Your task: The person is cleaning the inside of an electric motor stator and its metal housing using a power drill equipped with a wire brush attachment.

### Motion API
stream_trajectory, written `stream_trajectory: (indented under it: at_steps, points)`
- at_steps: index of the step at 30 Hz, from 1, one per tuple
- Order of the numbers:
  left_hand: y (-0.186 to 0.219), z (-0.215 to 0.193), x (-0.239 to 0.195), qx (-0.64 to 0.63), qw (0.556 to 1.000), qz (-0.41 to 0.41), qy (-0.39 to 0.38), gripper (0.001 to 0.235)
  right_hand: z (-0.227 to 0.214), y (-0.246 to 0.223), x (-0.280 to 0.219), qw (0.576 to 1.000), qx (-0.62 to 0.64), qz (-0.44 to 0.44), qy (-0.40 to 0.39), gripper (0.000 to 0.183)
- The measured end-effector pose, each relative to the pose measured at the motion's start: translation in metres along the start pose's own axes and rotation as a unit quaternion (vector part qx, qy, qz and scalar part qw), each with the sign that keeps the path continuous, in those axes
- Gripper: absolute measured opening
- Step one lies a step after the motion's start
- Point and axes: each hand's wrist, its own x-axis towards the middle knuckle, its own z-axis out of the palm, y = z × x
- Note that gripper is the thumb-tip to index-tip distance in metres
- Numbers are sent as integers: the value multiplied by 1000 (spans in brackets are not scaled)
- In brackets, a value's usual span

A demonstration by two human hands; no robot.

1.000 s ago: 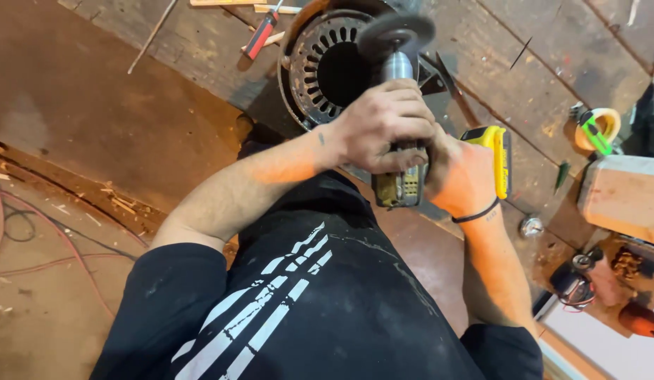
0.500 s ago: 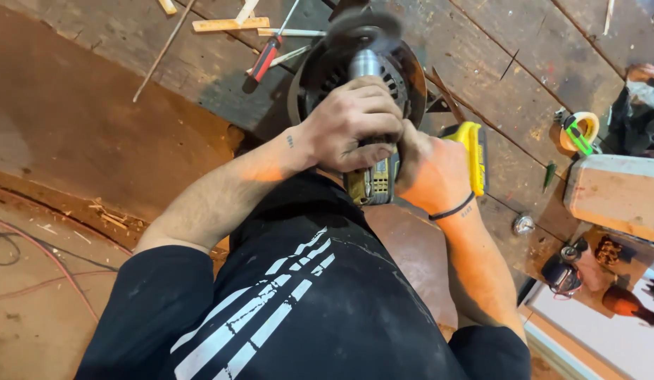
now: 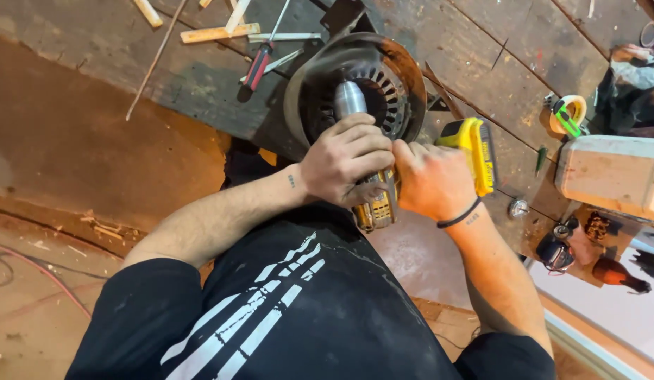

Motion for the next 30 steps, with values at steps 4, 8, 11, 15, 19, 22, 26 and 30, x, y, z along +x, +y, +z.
stream_trajectory:
  at_steps: [4,8,11,15,19,22,26,30]
  points:
    - [22,-3,-11,42,999,1,24,41,0,4,-8,999,22,-36,25,27]
    - [21,-19,-33,130,990,-6,57,41,61,28,-56,976,118,48,177,47]
    - [13,-40,-55,223,955,-192,42,55,159,58,-118,958,151,101,221,47]
    - [16,-43,-39,263,933,-248,-2,65,262,102,-175,909,204,204,301,48]
    - [14,-17,-26,277,911,-301,-52,71,320,126,-214,839,257,307,370,49]
    - [4,1,-31,274,903,-329,-41,72,325,128,-224,866,149,331,344,58]
    - [4,13,-28,241,899,-366,2,68,294,126,-220,919,-47,291,261,69]
    - [5,22,-25,239,888,-391,19,63,351,155,-227,910,60,280,299,63]
